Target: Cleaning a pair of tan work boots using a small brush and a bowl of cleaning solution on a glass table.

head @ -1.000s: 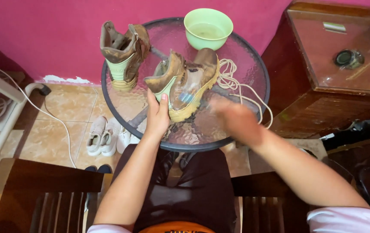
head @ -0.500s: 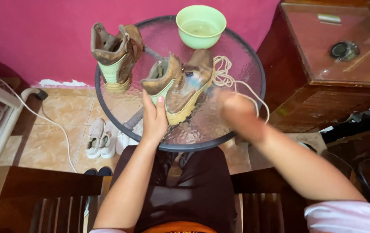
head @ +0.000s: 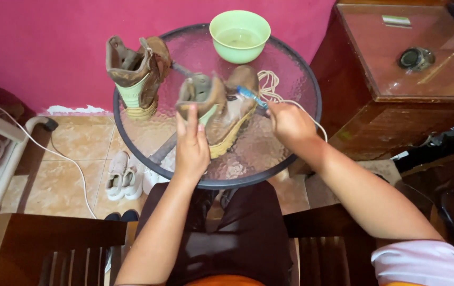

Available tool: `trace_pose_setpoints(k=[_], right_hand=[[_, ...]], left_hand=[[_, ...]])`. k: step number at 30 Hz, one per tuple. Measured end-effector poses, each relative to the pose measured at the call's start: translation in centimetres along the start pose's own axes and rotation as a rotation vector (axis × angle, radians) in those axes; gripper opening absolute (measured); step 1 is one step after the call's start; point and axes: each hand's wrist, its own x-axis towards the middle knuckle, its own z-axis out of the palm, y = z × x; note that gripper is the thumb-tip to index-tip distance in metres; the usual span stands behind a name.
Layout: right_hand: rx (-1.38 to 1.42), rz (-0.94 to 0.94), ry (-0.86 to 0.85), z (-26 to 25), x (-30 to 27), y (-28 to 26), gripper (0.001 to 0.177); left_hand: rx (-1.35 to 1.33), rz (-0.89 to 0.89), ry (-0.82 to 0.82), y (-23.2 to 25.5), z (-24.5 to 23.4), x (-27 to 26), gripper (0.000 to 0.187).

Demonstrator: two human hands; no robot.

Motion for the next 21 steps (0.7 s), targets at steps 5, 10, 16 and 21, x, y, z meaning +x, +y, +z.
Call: trace_pose_setpoints(k=[5,10,16,21], right_hand=[[0.098,-0.148,0.089,3.3,-1.8,-1.3,0.031],[0.036,0.001,0.042,4.2,-0.2,0.4,0.031],[0.534,-0.392,0.169,4.3,-2.1,-2.5,0.029],[0.124,-0.016,0.103,3.0,0.9,2.4,0.028]], left_hand=[[0.007,-0.009,0.064,0.0,-0.7,0.6,0.056],[0.076,0.062,0.029,-1.3,0.1,0.8,0.072],[0.039,0.015,-0.027,0.2,-1.6,2.3,0.053],[0.074,0.025,-0.044,0.5,-1.1,1.9,0.048]])
